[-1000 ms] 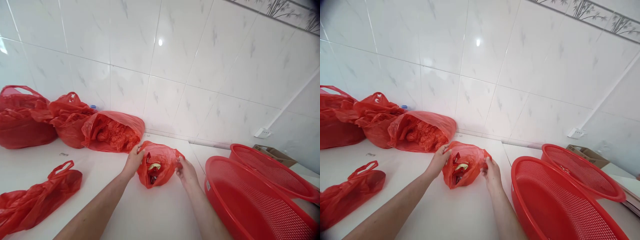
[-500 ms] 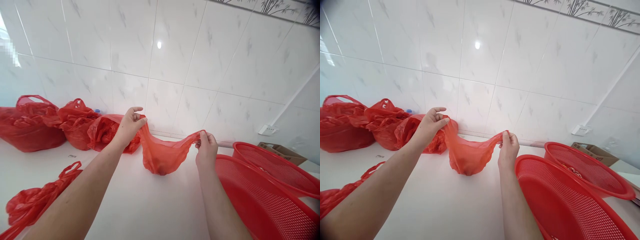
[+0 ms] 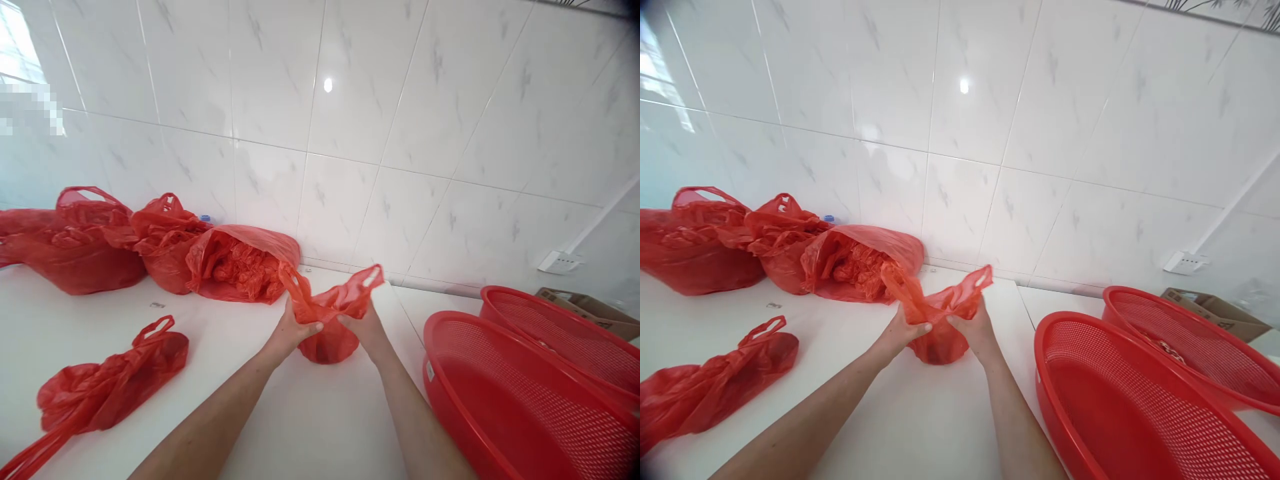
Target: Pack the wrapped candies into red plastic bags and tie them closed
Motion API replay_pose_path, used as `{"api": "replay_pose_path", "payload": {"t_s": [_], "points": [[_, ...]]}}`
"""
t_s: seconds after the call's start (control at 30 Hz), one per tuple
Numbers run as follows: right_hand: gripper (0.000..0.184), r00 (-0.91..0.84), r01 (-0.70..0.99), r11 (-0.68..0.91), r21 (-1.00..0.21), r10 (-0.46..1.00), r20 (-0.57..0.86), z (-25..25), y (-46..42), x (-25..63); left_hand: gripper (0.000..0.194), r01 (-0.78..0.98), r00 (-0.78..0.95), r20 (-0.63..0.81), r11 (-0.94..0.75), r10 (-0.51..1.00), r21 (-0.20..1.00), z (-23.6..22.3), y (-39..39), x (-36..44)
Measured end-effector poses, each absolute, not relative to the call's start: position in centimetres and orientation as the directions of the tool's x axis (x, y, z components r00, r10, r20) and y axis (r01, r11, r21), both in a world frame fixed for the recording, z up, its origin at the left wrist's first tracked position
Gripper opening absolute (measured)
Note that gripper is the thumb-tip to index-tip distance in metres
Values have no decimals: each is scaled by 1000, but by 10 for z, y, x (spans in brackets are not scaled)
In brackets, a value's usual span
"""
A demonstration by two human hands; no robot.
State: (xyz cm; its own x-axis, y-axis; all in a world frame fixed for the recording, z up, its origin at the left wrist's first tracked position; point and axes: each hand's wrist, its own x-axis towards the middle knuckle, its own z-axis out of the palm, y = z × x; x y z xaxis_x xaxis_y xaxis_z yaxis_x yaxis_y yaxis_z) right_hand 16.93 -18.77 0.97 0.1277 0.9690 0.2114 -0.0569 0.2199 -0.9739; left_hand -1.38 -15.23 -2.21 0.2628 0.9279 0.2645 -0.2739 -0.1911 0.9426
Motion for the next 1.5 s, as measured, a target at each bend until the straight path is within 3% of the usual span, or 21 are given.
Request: {"api": "replay_pose_path", "payload": {"t_s": [0.1,0.17,0.27,0.37,0.5,0.6,0.73,0.87,0.97,1.1,1.17,1.27,1.4,1.47,1.5], "points": [[38,79,-249,94,-964,994,77,8,-177,170,39,-369,252,85,15,964,929,-12,-146,4],[34,168,-435,132,-891,984,64,4,-172,177,31,-500,244,-30,152,969,853,-14,-139,9],[34,198,-557,170,-813,978,68,-8,-169,190,27,-619,262,-108,253,959,744,-29,-130,12],[33,140,-579,120,-806,989,47,-25,-164,198,22,-670,289,-180,333,940,663,-45,-125,13],[15,163,-577,84,-813,986,-14,-45,-159,197,15,-701,348,-239,421,907,576,-54,-123,14],[34,52,-560,0,-828,998,-35,-45,-159,188,11,-708,364,-236,433,901,558,-55,-122,12],[43,-69,-551,-42,-834,998,-5,-35,-163,173,20,-654,411,-207,446,888,612,-55,-124,9],[46,-177,-410,-122,-904,983,-52,-34,-169,159,28,-606,333,-165,345,928,717,-55,-129,11],[53,-179,-405,-104,-909,983,-33,-37,-169,148,31,-549,302,-64,229,951,804,-54,-133,17],[50,-118,-402,-95,-911,992,-51,-43,-166,143,32,-291,294,-21,111,956,950,-54,-138,24],[41,-78,-395,-133,-909,991,-111,-46,-164,147,41,-144,269,-28,69,963,987,-55,-141,25],[28,-10,-407,-154,-900,986,-164,-46,-161,155,57,-59,217,95,-84,972,995,-53,-149,24],[23,46,-399,-148,-905,983,-180,-40,-162,157,68,-22,224,425,-431,877,902,-44,-160,24],[23,36,-378,-139,-915,986,-164,-37,-164,154,63,28,229,510,-529,829,848,-40,-162,25],[23,23,-363,-135,-922,988,-154,-36,-165,153,49,53,222,520,-542,825,839,-40,-162,25]]}}
